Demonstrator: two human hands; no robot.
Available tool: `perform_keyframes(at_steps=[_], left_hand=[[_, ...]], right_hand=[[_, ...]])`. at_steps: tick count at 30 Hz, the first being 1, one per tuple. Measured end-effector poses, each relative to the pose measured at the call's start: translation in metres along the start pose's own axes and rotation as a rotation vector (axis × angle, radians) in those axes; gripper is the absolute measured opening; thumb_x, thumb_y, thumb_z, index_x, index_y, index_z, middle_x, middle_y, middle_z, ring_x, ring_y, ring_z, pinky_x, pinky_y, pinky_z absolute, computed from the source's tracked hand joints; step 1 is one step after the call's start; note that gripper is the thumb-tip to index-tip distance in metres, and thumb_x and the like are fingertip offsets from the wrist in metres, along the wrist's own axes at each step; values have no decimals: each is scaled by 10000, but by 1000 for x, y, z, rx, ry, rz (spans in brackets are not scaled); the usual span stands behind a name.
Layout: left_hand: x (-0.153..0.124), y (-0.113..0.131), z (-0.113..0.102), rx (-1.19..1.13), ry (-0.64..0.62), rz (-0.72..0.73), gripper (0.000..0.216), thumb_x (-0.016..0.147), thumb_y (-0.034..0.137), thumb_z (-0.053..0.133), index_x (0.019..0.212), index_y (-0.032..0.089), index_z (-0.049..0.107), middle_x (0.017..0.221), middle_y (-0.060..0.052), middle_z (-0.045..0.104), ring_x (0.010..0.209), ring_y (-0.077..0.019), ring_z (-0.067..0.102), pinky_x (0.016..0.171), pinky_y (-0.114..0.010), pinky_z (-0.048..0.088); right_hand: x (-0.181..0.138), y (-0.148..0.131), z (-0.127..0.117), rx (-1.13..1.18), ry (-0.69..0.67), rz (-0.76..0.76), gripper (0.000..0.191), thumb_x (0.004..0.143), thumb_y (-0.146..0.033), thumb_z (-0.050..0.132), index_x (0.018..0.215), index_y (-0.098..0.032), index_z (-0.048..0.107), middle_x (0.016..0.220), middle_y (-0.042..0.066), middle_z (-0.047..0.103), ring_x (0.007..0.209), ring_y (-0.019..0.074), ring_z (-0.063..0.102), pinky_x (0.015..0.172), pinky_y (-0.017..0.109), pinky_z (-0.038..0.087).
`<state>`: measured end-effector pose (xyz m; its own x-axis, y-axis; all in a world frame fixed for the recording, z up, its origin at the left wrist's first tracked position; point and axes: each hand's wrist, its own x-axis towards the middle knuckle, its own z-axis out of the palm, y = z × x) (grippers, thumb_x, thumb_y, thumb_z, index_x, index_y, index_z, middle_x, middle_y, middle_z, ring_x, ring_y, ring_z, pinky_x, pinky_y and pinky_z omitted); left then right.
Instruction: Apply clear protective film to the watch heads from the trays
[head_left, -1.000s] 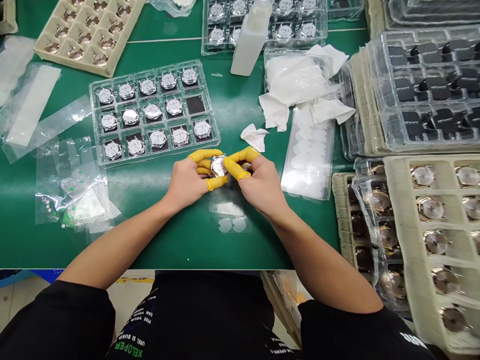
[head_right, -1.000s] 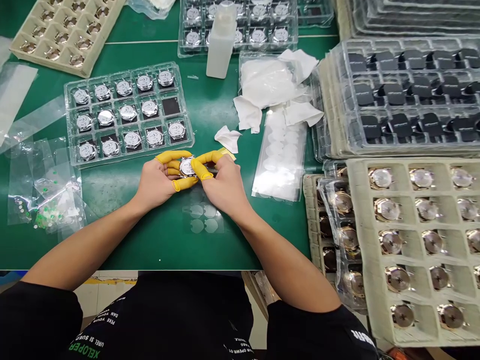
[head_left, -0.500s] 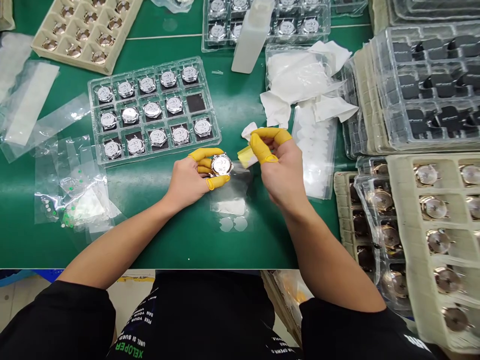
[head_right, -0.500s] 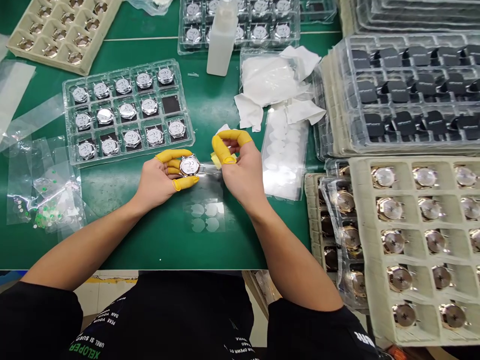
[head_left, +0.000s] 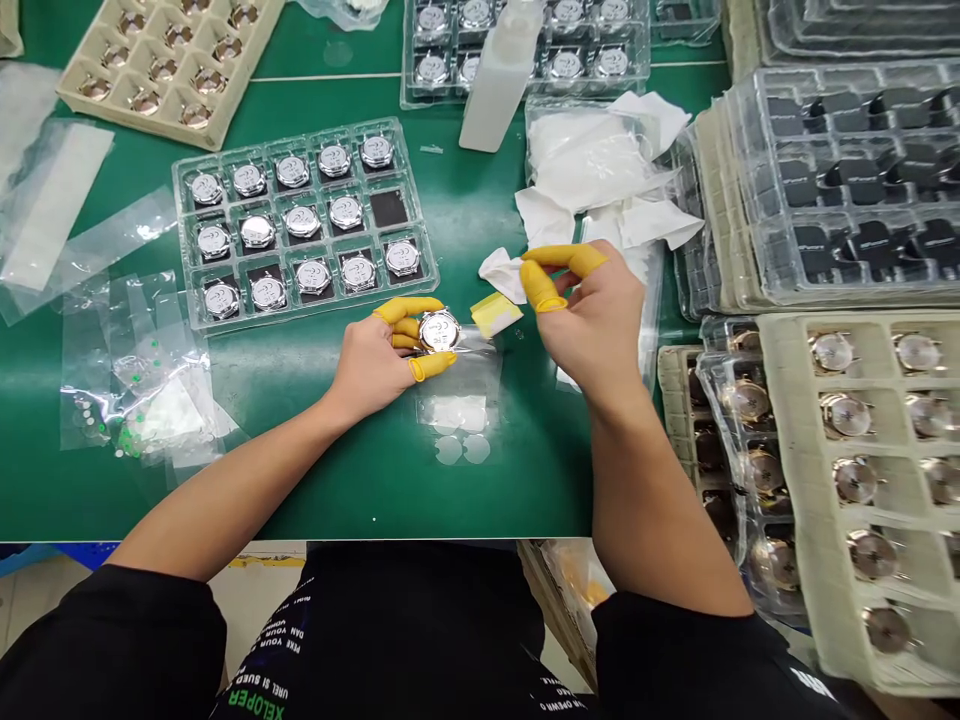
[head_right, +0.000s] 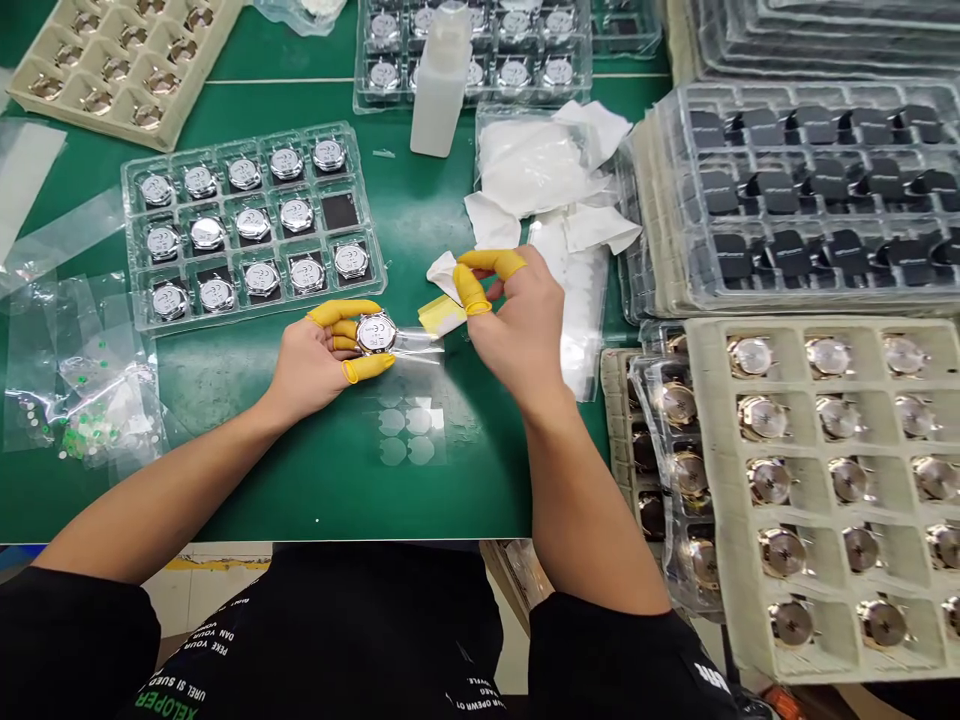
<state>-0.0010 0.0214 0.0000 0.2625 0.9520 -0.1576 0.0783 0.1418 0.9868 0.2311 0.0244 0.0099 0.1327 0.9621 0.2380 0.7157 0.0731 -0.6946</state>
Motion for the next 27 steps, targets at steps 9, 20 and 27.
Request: perform_keyframes(at_steps=[9, 20, 27], left_hand=[[0, 1, -1, 14, -4, -6, 607, 611, 262, 933, 1188, 189, 759, 867, -8, 771, 782, -142, 737, 798, -275, 649], [0, 4, -1, 12, 3, -30, 608, 599, 268, 942, 1174, 186, 762, 863, -8, 769, 761, -131, 717, 802, -278, 643], [0, 3, 0, -42, -16, -38, 602, 603, 241, 930, 1175, 173, 759, 868, -21, 788, 776, -150, 751, 791, -286, 648]], right_hand=[[-3, 18, -7, -199, -325, -261, 415, 880, -219, 691, 1286, -273, 753, 1169, 108, 602, 946, 276, 630, 852, 480, 551], [8, 13, -25, -60, -203, -104, 174, 852, -305, 739, 1012, -235, 740, 838, 48, 656, 792, 242, 607, 779, 432, 530], [-10, -22, 4, 9, -70, -432, 183, 938, -197, 596, 929, -290, 754, 981, 78, 730, 926, 259, 636, 822, 460, 520]])
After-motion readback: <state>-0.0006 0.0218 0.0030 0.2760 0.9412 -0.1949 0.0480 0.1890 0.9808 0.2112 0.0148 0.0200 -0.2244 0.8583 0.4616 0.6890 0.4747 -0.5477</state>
